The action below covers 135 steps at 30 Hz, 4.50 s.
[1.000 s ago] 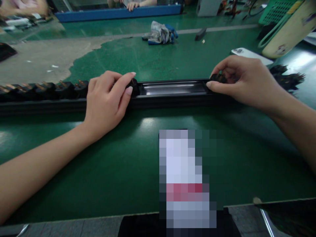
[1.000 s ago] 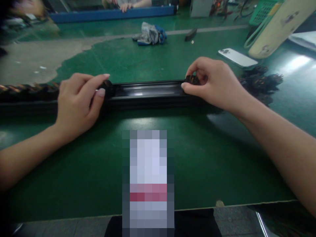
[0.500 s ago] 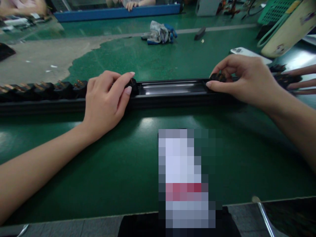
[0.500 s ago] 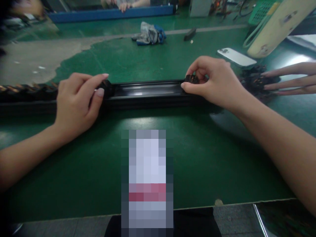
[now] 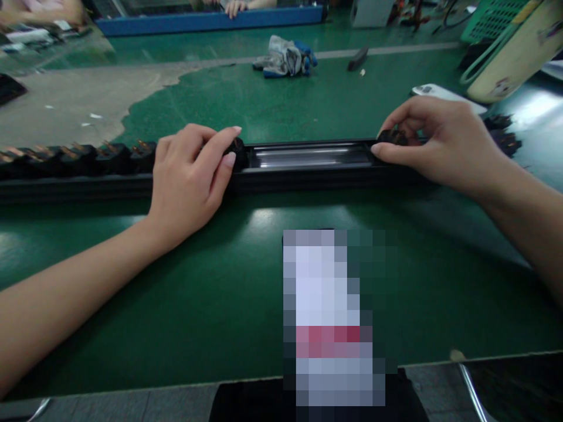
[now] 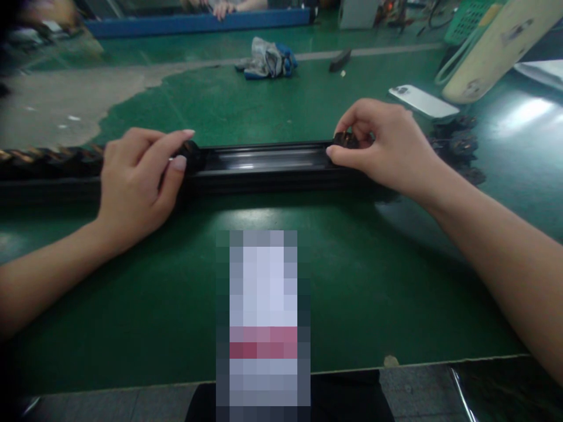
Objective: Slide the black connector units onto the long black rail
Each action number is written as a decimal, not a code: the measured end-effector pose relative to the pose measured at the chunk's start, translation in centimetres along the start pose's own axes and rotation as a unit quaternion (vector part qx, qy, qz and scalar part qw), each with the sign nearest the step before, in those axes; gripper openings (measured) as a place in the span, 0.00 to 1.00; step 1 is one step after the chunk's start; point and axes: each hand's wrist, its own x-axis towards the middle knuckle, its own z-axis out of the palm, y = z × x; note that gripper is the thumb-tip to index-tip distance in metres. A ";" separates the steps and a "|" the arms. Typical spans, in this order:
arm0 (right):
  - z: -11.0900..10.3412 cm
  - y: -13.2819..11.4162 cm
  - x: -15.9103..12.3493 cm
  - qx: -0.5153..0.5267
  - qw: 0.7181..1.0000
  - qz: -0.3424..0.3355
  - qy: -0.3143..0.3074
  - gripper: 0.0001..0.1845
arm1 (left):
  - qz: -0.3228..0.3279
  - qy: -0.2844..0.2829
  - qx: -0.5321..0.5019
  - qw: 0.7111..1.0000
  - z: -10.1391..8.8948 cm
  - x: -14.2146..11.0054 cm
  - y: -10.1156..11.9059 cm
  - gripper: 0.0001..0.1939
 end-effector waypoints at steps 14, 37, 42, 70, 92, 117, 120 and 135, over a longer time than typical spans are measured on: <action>-0.1 0.0 0.1 -0.009 1.000 0.005 0.003 0.12 | 0.004 0.001 -0.002 1.000 0.1 0.0 0.0 0.27; -1.1 1.3 0.5 -0.019 0.998 -0.004 -0.054 0.17 | -0.006 -0.007 0.002 1.000 0.0 0.1 0.1 0.28; -0.9 1.2 0.5 -0.006 0.999 0.001 -0.053 0.15 | 0.005 -0.002 0.004 1.000 0.0 0.0 0.0 0.27; -1.7 2.0 0.4 -0.001 0.997 -0.006 -0.078 0.21 | 0.020 0.005 0.006 1.000 0.2 -0.1 -0.3 0.28; -1.0 1.9 0.0 -0.047 0.998 0.010 -0.051 0.19 | 0.018 -0.007 0.008 1.000 0.3 -0.1 -0.6 0.28; -1.6 2.6 0.4 -0.063 0.994 -0.021 -0.092 0.17 | 0.005 -0.002 0.000 1.000 0.1 0.0 -0.2 0.27; -1.5 2.4 0.2 -0.056 0.995 -0.011 -0.076 0.16 | 0.001 -0.006 -0.001 1.000 0.0 0.0 -0.1 0.28; -1.3 1.9 0.0 -0.025 0.998 0.016 -0.062 0.13 | 0.001 -0.006 0.002 1.000 0.0 0.0 -0.1 0.27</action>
